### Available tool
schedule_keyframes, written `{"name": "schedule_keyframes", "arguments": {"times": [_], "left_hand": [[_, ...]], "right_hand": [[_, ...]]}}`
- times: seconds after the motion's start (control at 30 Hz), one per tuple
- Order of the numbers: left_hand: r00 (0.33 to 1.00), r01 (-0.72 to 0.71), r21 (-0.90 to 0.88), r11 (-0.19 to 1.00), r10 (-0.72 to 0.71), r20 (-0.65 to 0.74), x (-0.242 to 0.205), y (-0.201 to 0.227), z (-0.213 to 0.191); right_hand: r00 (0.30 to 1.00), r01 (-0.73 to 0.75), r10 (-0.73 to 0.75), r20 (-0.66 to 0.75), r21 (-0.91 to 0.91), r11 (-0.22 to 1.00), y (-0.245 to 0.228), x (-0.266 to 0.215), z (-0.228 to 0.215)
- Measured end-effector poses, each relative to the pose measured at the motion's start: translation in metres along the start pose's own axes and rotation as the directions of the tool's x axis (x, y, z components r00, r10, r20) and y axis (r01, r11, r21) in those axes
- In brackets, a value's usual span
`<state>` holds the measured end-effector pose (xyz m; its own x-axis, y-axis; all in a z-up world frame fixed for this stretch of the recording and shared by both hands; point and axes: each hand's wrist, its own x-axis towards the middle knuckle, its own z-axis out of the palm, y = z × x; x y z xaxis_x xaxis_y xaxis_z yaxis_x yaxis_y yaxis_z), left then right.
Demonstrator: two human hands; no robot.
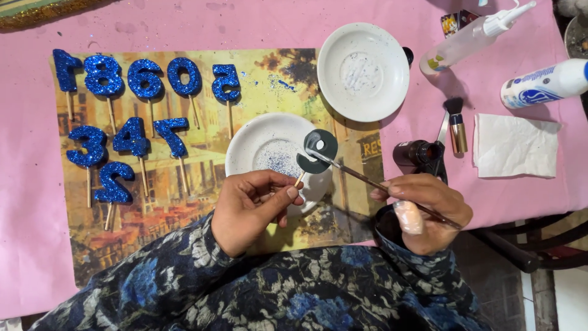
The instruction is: Apply adhesive and glitter to numeral decorations on sticks.
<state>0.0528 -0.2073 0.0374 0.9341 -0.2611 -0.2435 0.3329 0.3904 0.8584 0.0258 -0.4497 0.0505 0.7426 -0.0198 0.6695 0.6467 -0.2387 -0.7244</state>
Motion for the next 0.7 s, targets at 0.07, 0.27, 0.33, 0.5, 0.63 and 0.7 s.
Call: {"name": "schedule_keyframes", "arguments": {"times": [0.07,0.27,0.33,0.5,0.63,0.7], "left_hand": [[1.000,0.001,0.005,1.000,-0.001,-0.002,0.000,0.001,0.000],[1.000,-0.004,0.003,1.000,0.004,-0.010,-0.001,0.001,0.000],[1.000,-0.004,0.004,1.000,0.004,-0.011,-0.001,0.002,0.000],[1.000,-0.015,0.016,1.000,0.015,-0.023,-0.001,0.002,0.003],[0.999,-0.015,0.013,1.000,0.016,-0.033,-0.002,0.001,0.002],[0.999,-0.020,0.004,1.000,0.020,-0.047,-0.002,0.000,0.003]], "right_hand": [[1.000,0.014,-0.015,-0.020,-0.020,1.000,0.000,0.002,0.003],[0.991,0.030,-0.032,-0.130,-0.021,0.999,0.002,-0.004,-0.001],[0.987,0.036,-0.041,-0.155,-0.034,0.999,0.003,-0.007,0.000],[0.995,0.035,-0.040,-0.096,-0.052,0.998,-0.002,0.004,0.010],[0.988,0.028,-0.024,-0.153,0.025,0.999,0.005,-0.003,0.003],[0.987,0.032,-0.028,-0.161,0.024,0.999,0.003,-0.005,0.003]]}}
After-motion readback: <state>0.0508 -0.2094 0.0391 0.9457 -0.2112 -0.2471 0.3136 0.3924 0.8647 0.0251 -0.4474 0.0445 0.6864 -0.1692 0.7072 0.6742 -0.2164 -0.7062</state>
